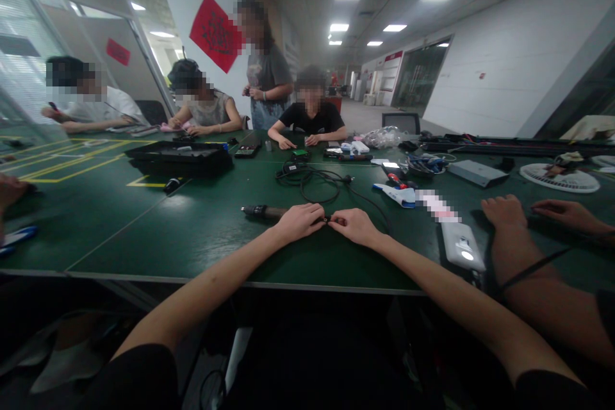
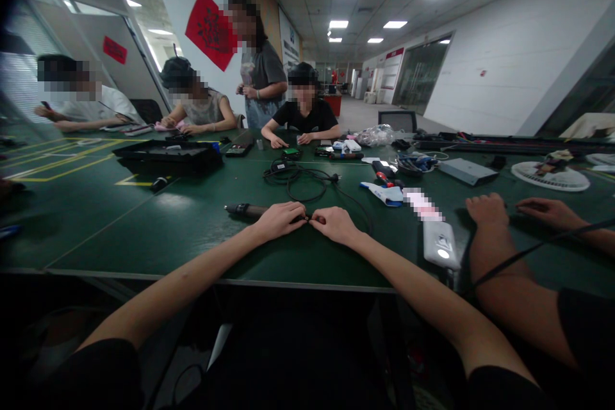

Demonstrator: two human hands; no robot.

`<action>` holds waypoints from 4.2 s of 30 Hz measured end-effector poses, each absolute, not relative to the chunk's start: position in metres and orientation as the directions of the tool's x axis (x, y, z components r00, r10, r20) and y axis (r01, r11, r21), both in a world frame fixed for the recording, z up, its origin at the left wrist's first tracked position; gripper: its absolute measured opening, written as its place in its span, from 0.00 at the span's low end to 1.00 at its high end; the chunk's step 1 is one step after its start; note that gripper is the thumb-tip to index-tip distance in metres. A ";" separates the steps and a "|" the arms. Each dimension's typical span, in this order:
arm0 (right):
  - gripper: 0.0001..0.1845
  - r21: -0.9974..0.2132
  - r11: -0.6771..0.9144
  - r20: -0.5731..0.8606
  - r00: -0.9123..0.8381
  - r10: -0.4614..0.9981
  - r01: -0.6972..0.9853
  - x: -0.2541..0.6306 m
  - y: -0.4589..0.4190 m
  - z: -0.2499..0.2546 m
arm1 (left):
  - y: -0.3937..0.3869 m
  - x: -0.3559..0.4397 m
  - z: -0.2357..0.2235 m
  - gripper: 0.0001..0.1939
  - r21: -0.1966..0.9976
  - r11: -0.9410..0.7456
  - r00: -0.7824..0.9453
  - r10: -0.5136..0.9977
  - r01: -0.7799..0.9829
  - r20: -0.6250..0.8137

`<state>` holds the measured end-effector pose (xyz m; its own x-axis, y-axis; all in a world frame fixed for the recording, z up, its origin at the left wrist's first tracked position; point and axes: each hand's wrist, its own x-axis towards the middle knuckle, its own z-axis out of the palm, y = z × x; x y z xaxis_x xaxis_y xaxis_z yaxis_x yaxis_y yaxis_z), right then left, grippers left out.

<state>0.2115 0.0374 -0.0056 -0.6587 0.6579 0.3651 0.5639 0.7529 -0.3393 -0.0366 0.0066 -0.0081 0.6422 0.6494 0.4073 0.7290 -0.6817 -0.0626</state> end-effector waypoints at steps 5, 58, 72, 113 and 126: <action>0.09 -0.332 0.750 0.370 -0.652 0.661 0.572 0.211 0.038 -0.007 | 0.005 -0.038 -0.007 0.10 -0.062 -0.706 0.667 0.631 0.705 0.396; 0.10 -0.381 0.747 0.326 -0.676 0.660 0.545 0.213 0.037 -0.002 | 0.009 -0.038 -0.011 0.08 -0.076 -0.711 0.663 0.605 0.699 0.440; 0.09 -0.376 0.743 0.335 -0.667 0.666 0.553 0.213 0.037 -0.003 | 0.009 -0.038 -0.010 0.10 -0.061 -0.709 0.658 0.614 0.703 0.437; 0.09 -0.363 0.756 0.346 -0.674 0.652 0.545 0.213 0.039 -0.005 | 0.007 -0.041 -0.006 0.11 -0.108 -0.756 0.724 0.559 0.645 0.405; 0.09 -0.364 0.754 0.353 -0.669 0.655 0.546 0.213 0.041 -0.008 | 0.010 -0.042 -0.009 0.09 -0.146 -0.749 0.729 0.548 0.646 0.410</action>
